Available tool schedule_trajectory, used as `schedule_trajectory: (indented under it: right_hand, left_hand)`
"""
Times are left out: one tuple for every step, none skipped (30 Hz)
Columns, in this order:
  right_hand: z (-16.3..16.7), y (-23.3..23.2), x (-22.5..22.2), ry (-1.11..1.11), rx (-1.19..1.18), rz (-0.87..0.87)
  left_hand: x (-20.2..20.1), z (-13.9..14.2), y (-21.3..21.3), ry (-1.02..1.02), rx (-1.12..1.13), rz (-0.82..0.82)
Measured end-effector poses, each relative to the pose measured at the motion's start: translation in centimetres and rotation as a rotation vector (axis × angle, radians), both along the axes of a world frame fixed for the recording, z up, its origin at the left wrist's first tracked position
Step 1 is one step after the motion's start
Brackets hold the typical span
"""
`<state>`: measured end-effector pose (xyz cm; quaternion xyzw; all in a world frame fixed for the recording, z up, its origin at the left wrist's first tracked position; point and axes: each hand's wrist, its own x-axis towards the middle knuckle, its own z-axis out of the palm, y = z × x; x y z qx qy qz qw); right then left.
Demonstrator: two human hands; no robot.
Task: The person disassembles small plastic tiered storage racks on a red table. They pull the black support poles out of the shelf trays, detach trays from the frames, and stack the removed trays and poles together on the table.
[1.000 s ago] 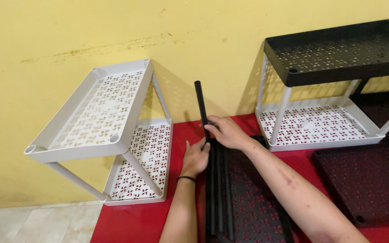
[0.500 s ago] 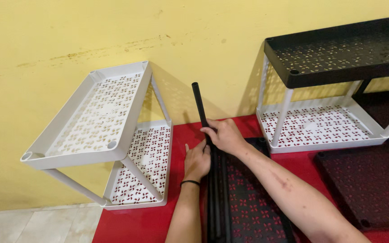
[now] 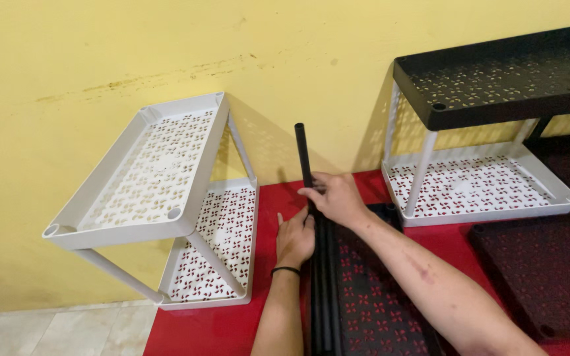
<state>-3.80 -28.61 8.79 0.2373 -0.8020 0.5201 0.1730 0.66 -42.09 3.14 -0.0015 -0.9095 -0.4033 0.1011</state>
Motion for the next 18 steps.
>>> schedule_trajectory:
  right_hand:
    - [0.2, -0.1, 0.1, -0.017, -0.020, 0.001]
    - [0.4, -0.1, 0.2, -0.040, -0.038, 0.008]
    - [0.6, 0.0, 0.2, -0.018, 0.004, 0.053]
    - [0.7, 0.2, 0.2, 0.002, 0.042, 0.095]
    - [0.8, 0.5, 0.2, 0.028, 0.081, 0.133]
    - [0.8, 0.6, 0.3, 0.013, 0.080, 0.126]
    - [0.8, 0.7, 0.4, 0.002, 0.079, 0.120]
    - [0.6, 0.6, 0.4, -0.016, 0.075, 0.114]
    - [0.3, 0.5, 0.6, -0.003, 0.040, 0.083]
    - [0.1, 0.3, 0.6, 0.015, 0.006, 0.051]
    - [0.0, 0.0, 0.5, 0.037, -0.026, 0.017]
    - [-0.3, -0.2, 0.3, 0.017, 0.005, -0.016]
    - [-0.4, -0.4, 0.2, -0.004, 0.038, -0.047]
    - [-0.6, -0.5, 0.0, -0.030, 0.069, -0.076]
    - [-0.7, -0.5, -0.2, -0.032, 0.040, -0.004]
    - [-0.6, -0.4, -0.6, -0.033, 0.011, 0.069]
    - [-0.6, -0.3, -0.9, -0.033, -0.020, 0.140]
    - [-0.5, 0.0, -1.1, -0.048, -0.050, 0.203]
  left_hand:
    - [-0.1, 0.1, 0.1, 0.000, 0.011, 0.000]
    - [-0.1, 0.2, 0.1, 0.009, 0.004, 0.004]
    - [-0.1, 0.2, 0.1, 0.005, -0.005, 0.010]
    - [-0.1, 0.2, 0.0, 0.000, -0.019, 0.012]
    - [0.0, 0.0, 0.0, -0.007, -0.018, 0.005]
    - [-0.1, 0.0, 0.0, -0.006, -0.016, -0.002]
    - [-0.1, -0.1, 0.0, -0.001, -0.015, -0.007]
    - [-0.2, -0.1, 0.0, 0.020, -0.013, -0.005]
    - [-0.2, -0.3, 0.0, 0.037, -0.010, -0.003]
    - [-0.3, -0.3, 0.0, 0.057, -0.008, -0.002]
    - [-0.4, -0.3, 0.0, 0.047, -0.010, -0.009]
    - [-0.4, -0.4, 0.0, 0.037, -0.008, -0.014]
    - [-0.5, -0.4, 0.0, 0.025, -0.004, -0.018]
    - [-0.5, -0.4, 0.0, 0.029, -0.010, -0.013]
    - [-0.5, -0.5, 0.0, 0.029, -0.015, -0.007]
    - [-0.5, -0.5, -0.1, 0.031, -0.021, -0.001]
    - [-0.5, -0.6, -0.2, 0.031, -0.013, -0.007]
    - [-0.5, -0.6, -0.2, 0.034, -0.005, -0.020]
